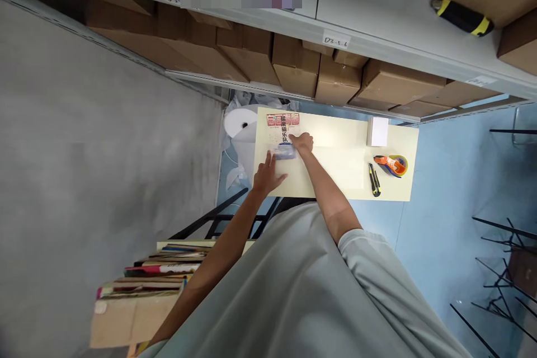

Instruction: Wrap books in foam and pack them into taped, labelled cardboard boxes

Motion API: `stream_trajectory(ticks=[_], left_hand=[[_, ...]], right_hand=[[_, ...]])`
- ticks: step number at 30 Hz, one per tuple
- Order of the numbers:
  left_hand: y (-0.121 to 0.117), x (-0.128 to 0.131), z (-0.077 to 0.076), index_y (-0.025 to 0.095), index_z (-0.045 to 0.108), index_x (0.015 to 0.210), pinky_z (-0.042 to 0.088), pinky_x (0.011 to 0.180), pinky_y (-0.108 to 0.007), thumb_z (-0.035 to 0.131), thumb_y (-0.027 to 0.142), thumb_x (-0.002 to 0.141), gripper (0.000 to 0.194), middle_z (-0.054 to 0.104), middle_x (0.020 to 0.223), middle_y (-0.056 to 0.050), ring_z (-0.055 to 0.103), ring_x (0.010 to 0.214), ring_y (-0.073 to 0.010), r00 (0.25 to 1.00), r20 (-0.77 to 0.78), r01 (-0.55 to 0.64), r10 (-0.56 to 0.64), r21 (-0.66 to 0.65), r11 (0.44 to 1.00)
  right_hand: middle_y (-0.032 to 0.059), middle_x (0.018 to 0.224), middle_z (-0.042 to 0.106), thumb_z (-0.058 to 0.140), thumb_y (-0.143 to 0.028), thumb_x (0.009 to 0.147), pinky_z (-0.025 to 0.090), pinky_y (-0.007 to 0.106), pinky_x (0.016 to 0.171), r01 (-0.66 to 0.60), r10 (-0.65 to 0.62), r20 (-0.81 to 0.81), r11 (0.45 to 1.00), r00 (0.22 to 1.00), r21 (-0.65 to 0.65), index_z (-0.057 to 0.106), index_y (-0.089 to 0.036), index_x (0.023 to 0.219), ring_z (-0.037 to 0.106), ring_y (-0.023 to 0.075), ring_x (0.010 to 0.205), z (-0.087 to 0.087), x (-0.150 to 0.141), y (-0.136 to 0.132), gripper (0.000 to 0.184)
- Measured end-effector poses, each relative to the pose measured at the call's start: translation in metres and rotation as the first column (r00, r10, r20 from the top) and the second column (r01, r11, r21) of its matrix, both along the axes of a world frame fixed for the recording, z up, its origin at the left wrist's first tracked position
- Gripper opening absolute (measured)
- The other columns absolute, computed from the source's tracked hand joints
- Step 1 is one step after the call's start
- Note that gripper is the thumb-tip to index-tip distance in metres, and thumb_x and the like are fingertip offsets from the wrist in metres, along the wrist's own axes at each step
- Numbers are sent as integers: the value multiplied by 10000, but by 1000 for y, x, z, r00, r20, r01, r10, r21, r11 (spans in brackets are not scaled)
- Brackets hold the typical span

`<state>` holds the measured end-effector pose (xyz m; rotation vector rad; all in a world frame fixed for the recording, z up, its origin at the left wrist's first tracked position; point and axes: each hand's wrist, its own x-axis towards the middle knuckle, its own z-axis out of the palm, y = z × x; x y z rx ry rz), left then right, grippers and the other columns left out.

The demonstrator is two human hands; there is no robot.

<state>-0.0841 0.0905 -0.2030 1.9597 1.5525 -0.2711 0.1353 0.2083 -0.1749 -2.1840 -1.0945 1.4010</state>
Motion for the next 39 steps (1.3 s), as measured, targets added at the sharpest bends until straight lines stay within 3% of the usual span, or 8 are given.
stream_trajectory(ticks=[7, 13, 19, 22, 25, 29, 36, 39], left_hand=[[3, -11, -3, 127, 228, 1852, 619, 1094, -579, 687, 688, 1015, 1107, 129, 1940, -226, 593, 1428, -490, 996, 68, 56, -55, -6, 998], [-2, -2, 2, 122, 242, 1848, 594, 1110, -639, 644, 693, 1045, 1064, 75, 1941, -245, 498, 1529, -528, 997, -30, 76, -77, -22, 997], [9, 14, 2, 107, 256, 1841, 505, 1204, -727, 674, 802, 982, 1181, 4, 1924, -315, 433, 1594, -603, 1000, -20, 5, -5, -6, 1000], [9, 42, 0, 113, 320, 1821, 459, 1260, -730, 591, 773, 1042, 1056, 71, 1924, -309, 362, 1665, -571, 999, 39, -7, 5, 48, 999], [4, 79, -2, 175, 408, 1792, 404, 1314, -724, 625, 629, 1075, 876, 123, 1934, -258, 262, 1737, -532, 994, 69, 85, -85, 8, 996], [-8, 117, -9, 107, 361, 1796, 270, 1372, -762, 728, 539, 1028, 954, 75, 1925, -306, 85, 1779, -568, 998, 25, 56, -55, -35, 998], [-12, 124, -17, 97, 278, 1813, 242, 1392, -759, 712, 580, 1025, 1021, 13, 1925, -315, 58, 1792, -546, 1000, -4, 0, 0, -36, 999], [-12, 127, -12, 98, 343, 1783, 274, 1398, -711, 717, 538, 1045, 937, 53, 1928, -303, 117, 1790, -515, 1000, 17, 14, -14, -5, 1000]], right_hand=[[38, 875, 740, 878, -454, 822, 583, 390, 900, 19, -17, 19, 994, 1000, -110, 683, -250, 859, 698, 278, 977, 11, -5, 16, 286], [-15, 819, 643, 814, -614, 926, 551, 343, 838, 46, -58, 36, 959, 998, 280, 618, -270, 926, 641, 228, 871, 48, 39, 17, 396], [33, 1080, 712, 794, -689, 957, 610, 330, 861, 305, -298, -100, 796, 949, 523, 685, -285, 1111, 699, 258, 1156, 138, 158, -54, 445], [42, 1139, 772, 864, -647, 912, 634, 345, 919, 410, -354, -207, 772, 912, 486, 708, -289, 1110, 740, 254, 1171, 155, 199, -107, 438], [56, 1105, 809, 905, -663, 833, 641, 366, 956, 498, -409, -298, 793, 862, 351, 707, -280, 1054, 767, 254, 1099, 133, 213, -154, 484], [15, 926, 760, 924, -701, 716, 599, 328, 872, 543, -475, -335, 827, 814, 147, 643, -280, 929, 719, 214, 927, 77, 208, -195, 549], [-82, 687, 464, 804, -725, 820, 452, 277, 687, 480, -471, -209, 877, 857, -11, 484, -296, 820, 502, 159, 700, 11, 203, -210, 534], [-58, 725, 537, 724, -624, 903, 469, 294, 737, 414, -414, -37, 910, 910, -5, 537, -286, 884, 531, 182, 733, 0, 206, -214, 386]])
